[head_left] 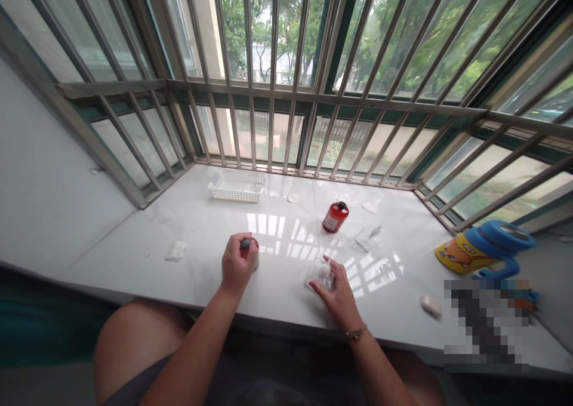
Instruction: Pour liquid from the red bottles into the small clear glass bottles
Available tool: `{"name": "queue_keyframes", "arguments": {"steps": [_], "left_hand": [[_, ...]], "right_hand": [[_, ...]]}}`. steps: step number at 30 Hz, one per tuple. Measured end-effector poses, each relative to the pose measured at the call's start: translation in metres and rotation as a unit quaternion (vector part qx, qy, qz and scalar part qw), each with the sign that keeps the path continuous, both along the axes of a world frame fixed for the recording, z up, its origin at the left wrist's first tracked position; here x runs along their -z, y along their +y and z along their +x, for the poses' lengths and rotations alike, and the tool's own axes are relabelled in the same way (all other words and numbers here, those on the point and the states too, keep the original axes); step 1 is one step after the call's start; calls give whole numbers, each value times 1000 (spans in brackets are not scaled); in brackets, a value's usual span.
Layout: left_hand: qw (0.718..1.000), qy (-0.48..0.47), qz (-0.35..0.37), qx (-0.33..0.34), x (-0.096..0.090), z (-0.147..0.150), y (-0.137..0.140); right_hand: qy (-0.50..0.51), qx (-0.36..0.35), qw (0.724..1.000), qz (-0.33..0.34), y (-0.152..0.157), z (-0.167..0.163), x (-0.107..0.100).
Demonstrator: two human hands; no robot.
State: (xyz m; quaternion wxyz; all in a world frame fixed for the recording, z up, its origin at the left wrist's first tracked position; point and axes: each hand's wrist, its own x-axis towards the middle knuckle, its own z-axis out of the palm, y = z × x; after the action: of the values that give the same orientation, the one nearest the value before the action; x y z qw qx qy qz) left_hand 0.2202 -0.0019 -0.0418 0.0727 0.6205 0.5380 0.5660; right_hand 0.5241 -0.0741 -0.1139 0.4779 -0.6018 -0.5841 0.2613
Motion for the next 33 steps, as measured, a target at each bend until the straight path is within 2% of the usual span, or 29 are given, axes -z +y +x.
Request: {"name": "queue_keyframes", "arguments": {"steps": [3, 8, 12, 16, 20, 24, 29, 33], "left_hand": [[1000, -3, -1, 0, 0, 0, 0], [1000, -1, 3, -2, 0, 0, 0], [1000, 0, 5, -4, 0, 0, 1], [1000, 2, 6, -4, 1, 0, 1], [1000, 2, 5, -4, 0, 0, 0], [1000, 0, 0, -2, -2, 0, -1], [1000, -1, -5, -2, -2, 1, -1], [1000, -2, -6, -2, -1, 0, -1]], "right_hand": [[16, 35, 999, -1, 0, 0, 2], [-1, -6, 1000, -1, 1, 0, 0], [29, 19, 999, -3, 0, 0, 0], [7, -3, 1000, -6, 0, 0, -1], [23, 26, 999, -5, 0, 0, -2], [5, 5, 1000, -8, -1, -1, -3], [13, 27, 1000, -8, -2, -2, -5], [-9, 0, 1000, 1, -1, -1, -6]]}}
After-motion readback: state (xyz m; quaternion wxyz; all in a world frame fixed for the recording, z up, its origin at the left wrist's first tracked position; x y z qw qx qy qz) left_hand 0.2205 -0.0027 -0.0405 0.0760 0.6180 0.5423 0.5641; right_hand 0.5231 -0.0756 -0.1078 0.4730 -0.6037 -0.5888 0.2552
